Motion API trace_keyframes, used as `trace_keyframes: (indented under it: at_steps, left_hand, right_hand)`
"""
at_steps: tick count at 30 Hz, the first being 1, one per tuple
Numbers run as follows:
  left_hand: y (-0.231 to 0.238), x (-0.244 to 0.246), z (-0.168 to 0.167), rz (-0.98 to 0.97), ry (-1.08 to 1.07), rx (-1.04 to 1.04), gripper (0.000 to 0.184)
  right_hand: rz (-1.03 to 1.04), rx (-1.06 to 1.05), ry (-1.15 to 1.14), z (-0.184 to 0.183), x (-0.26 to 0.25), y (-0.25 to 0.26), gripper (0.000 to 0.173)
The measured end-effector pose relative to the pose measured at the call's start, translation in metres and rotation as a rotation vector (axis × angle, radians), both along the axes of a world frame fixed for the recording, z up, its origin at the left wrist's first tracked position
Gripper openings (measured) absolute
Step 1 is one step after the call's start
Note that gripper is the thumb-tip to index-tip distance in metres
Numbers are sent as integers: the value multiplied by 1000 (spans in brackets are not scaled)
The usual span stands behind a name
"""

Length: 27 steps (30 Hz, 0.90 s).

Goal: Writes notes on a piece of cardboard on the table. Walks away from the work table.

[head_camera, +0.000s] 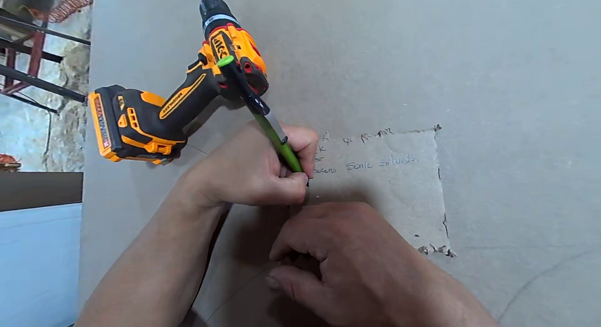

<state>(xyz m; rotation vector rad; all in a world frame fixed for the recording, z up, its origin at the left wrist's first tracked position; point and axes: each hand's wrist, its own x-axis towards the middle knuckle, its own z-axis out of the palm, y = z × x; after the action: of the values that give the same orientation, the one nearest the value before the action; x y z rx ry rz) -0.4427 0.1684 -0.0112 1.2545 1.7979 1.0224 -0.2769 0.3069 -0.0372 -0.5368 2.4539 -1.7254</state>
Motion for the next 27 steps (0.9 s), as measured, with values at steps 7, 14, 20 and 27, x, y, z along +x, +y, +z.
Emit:
trace_keyframes:
  at_steps: [7,14,20,27]
  left_hand:
    - [0,0,-2,-2,17,14,4]
    - [-1,2,-5,54,21,37,7]
    - [-1,0,-2,2,-8,1,7]
    - [0,2,-5,30,-16,36,6]
  right_hand:
    - [13,-3,-6,1,1,3,25]
    - [10,-8,-15,2,1,2,24]
    - [20,-13,-23,3,0,1,23]
    - [32,-11,-34,4,0,2,25]
